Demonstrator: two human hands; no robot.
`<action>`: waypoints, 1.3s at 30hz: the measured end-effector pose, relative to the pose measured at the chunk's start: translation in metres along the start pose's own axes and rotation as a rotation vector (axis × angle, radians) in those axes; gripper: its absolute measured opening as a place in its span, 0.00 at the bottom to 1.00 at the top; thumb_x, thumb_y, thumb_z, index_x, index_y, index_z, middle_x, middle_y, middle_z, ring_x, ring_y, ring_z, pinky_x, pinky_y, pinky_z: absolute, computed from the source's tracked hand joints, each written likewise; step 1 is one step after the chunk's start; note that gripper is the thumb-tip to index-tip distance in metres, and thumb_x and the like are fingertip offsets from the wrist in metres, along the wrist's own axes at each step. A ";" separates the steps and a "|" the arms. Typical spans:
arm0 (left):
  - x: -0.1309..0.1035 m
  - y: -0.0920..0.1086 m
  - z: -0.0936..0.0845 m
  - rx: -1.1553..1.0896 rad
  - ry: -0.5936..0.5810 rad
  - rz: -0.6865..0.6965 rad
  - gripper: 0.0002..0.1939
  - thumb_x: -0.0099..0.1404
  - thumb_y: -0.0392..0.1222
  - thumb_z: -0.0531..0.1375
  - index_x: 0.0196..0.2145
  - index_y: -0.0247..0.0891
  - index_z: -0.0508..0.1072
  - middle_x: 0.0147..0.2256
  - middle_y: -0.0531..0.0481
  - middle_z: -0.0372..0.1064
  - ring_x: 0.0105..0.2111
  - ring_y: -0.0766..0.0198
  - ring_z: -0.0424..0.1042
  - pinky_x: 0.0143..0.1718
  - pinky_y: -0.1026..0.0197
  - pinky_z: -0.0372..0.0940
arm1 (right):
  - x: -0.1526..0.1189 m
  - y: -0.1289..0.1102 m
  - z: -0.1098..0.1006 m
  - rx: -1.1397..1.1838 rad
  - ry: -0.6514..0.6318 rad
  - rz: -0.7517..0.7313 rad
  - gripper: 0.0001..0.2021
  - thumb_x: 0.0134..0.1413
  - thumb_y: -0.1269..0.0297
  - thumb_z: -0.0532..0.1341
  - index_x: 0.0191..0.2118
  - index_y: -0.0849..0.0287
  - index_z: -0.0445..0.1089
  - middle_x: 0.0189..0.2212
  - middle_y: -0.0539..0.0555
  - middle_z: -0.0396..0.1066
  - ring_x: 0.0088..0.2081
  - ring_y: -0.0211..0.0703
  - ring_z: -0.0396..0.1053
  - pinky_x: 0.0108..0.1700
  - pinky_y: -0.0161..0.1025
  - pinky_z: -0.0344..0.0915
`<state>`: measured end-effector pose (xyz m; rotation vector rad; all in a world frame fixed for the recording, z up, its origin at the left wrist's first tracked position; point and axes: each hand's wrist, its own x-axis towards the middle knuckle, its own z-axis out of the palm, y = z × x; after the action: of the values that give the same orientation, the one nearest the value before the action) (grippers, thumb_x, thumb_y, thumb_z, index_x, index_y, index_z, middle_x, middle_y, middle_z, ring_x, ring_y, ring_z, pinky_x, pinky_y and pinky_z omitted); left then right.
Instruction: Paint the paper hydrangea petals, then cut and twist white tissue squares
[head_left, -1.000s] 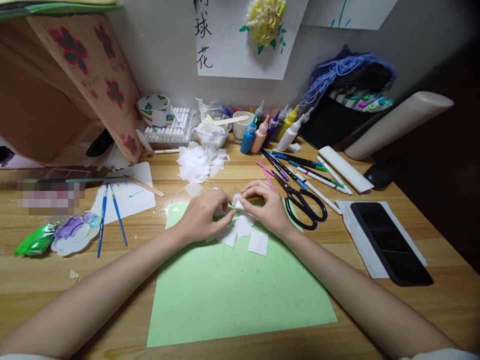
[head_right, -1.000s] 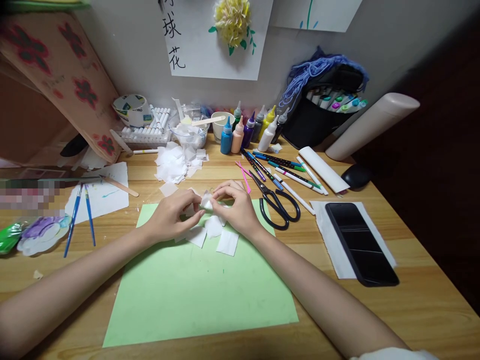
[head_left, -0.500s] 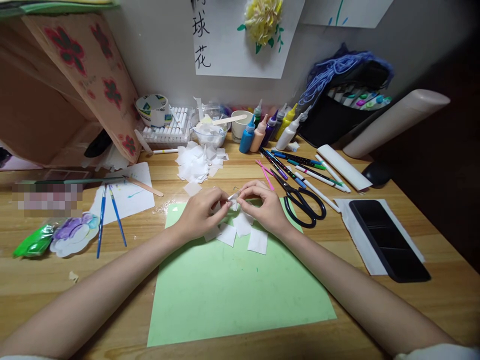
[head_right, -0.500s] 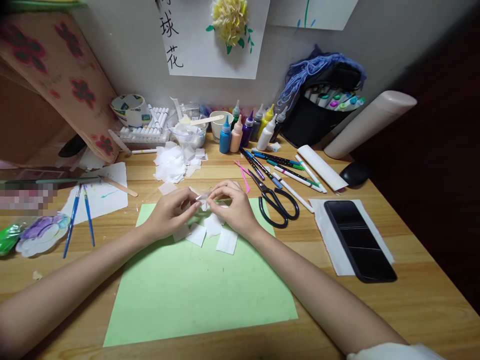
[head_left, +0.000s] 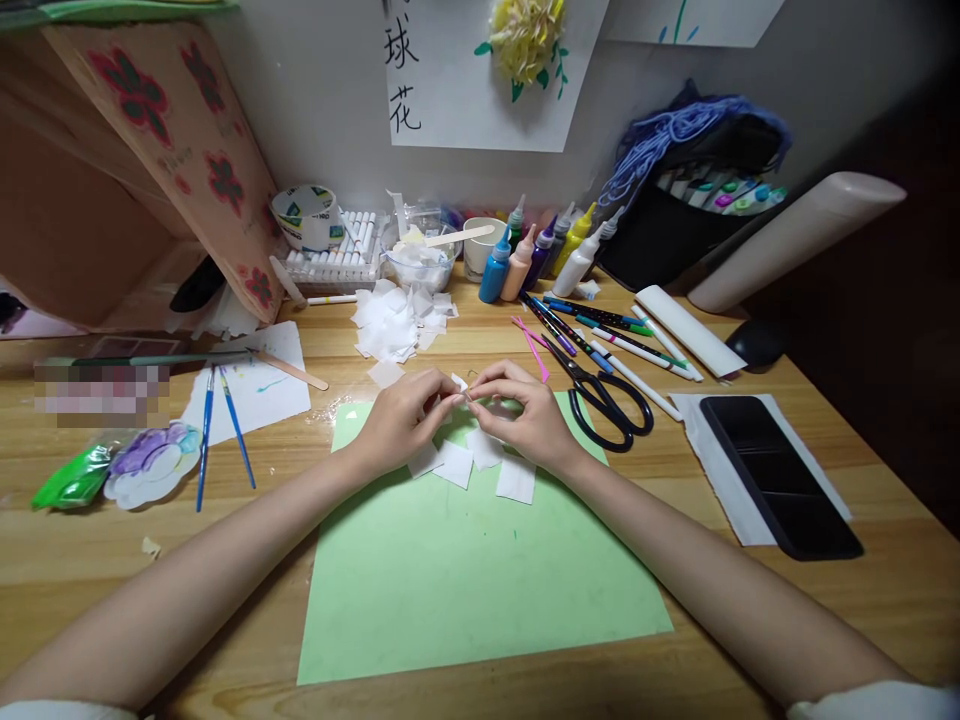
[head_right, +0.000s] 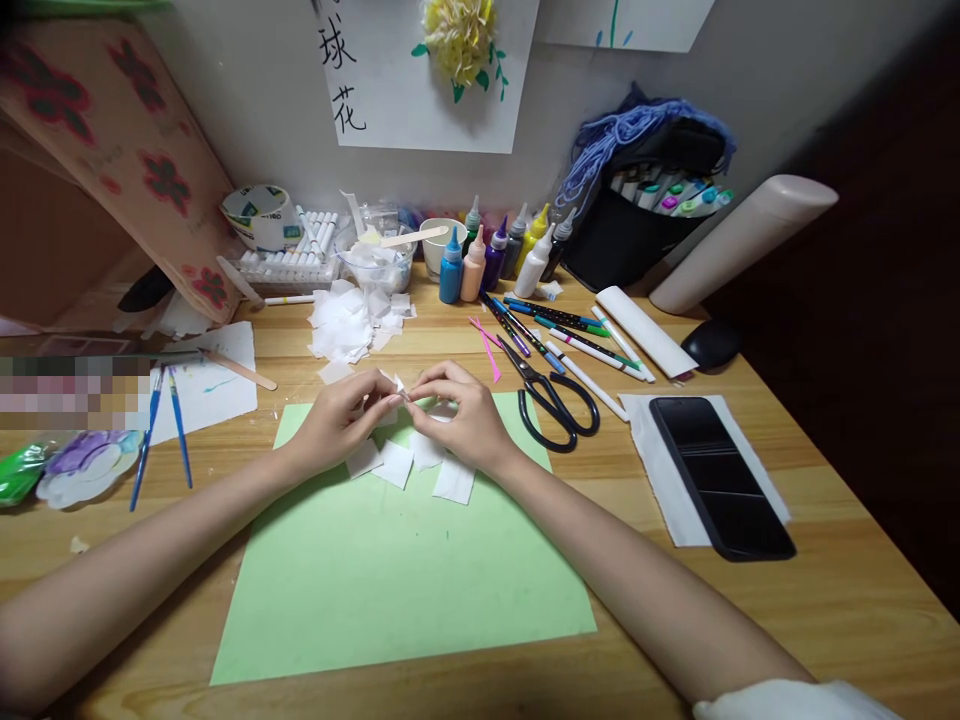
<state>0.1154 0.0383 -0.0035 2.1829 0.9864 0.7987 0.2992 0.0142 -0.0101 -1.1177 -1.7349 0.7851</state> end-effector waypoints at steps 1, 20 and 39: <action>0.000 0.000 0.000 0.001 0.002 0.004 0.09 0.66 0.43 0.51 0.32 0.37 0.67 0.28 0.52 0.65 0.26 0.68 0.60 0.28 0.65 0.55 | 0.000 0.000 0.000 0.002 -0.004 -0.008 0.05 0.49 0.67 0.62 0.34 0.55 0.74 0.35 0.53 0.67 0.39 0.42 0.68 0.42 0.42 0.67; -0.001 0.005 -0.005 0.065 0.055 0.012 0.06 0.63 0.39 0.53 0.28 0.38 0.64 0.25 0.54 0.62 0.25 0.68 0.59 0.27 0.64 0.55 | 0.005 0.014 -0.003 0.034 0.269 0.218 0.07 0.53 0.64 0.56 0.27 0.59 0.66 0.27 0.51 0.66 0.30 0.39 0.66 0.32 0.35 0.63; 0.001 0.004 -0.004 0.022 0.148 -0.026 0.06 0.64 0.40 0.52 0.30 0.38 0.64 0.27 0.53 0.61 0.28 0.67 0.61 0.29 0.64 0.56 | 0.001 -0.008 0.007 -0.082 0.145 -0.030 0.09 0.56 0.65 0.57 0.42 0.54 0.71 0.36 0.54 0.67 0.36 0.41 0.66 0.40 0.40 0.66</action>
<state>0.1146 0.0384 0.0023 2.1497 1.0982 0.9524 0.2901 0.0113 -0.0058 -1.1715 -1.6707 0.6045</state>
